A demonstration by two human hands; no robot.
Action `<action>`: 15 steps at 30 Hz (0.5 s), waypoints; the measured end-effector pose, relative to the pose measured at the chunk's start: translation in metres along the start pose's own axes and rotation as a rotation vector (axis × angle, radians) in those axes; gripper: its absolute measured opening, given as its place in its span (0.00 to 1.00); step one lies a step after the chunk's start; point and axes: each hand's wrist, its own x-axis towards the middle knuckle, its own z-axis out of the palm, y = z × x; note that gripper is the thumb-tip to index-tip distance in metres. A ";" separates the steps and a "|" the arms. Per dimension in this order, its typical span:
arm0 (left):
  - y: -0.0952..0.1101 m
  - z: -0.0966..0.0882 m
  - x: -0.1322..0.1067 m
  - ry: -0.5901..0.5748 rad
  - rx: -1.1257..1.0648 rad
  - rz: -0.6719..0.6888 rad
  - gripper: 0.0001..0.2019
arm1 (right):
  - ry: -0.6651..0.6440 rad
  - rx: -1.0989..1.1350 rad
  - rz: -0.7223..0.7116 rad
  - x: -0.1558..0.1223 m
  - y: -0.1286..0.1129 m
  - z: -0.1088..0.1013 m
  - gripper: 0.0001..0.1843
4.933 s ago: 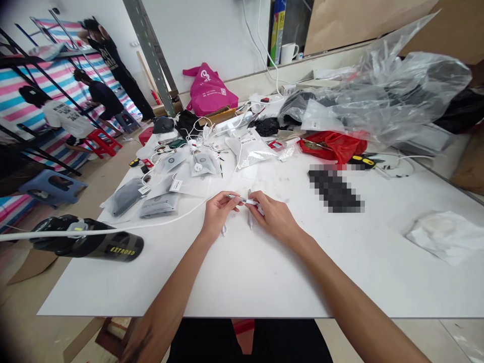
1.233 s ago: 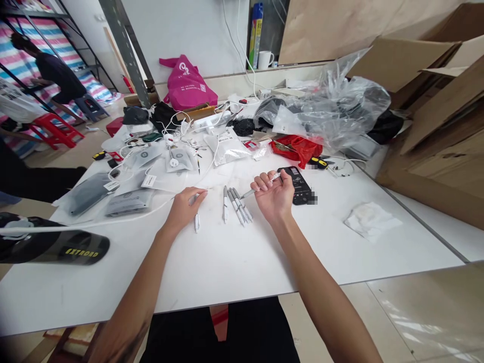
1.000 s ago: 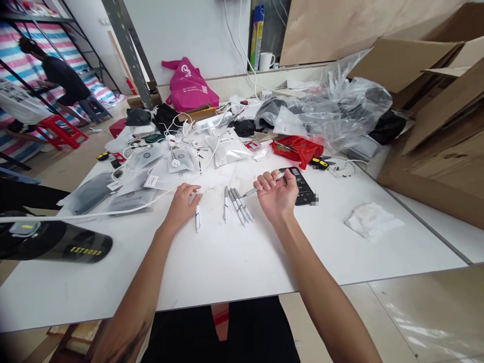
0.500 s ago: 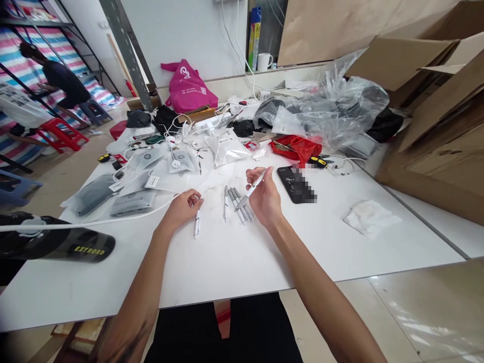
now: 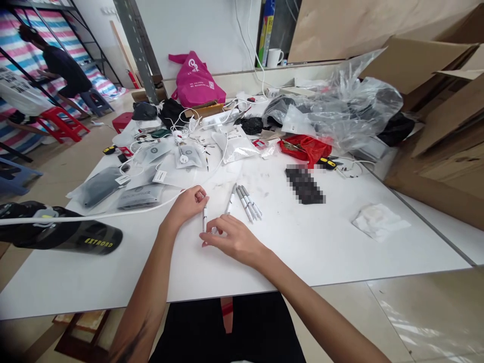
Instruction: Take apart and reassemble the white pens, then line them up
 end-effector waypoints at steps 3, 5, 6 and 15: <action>-0.001 0.000 -0.001 -0.001 0.005 -0.012 0.06 | -0.096 -0.111 -0.079 -0.002 0.000 0.006 0.17; -0.001 0.000 -0.001 0.003 0.010 -0.010 0.10 | -0.142 -0.138 -0.090 -0.004 -0.001 0.009 0.18; -0.001 0.000 -0.001 0.001 0.013 -0.010 0.11 | -0.150 -0.143 -0.089 -0.006 -0.003 0.010 0.19; -0.001 -0.010 -0.003 -0.032 0.006 -0.031 0.09 | -0.127 -0.088 -0.022 -0.010 -0.018 0.022 0.17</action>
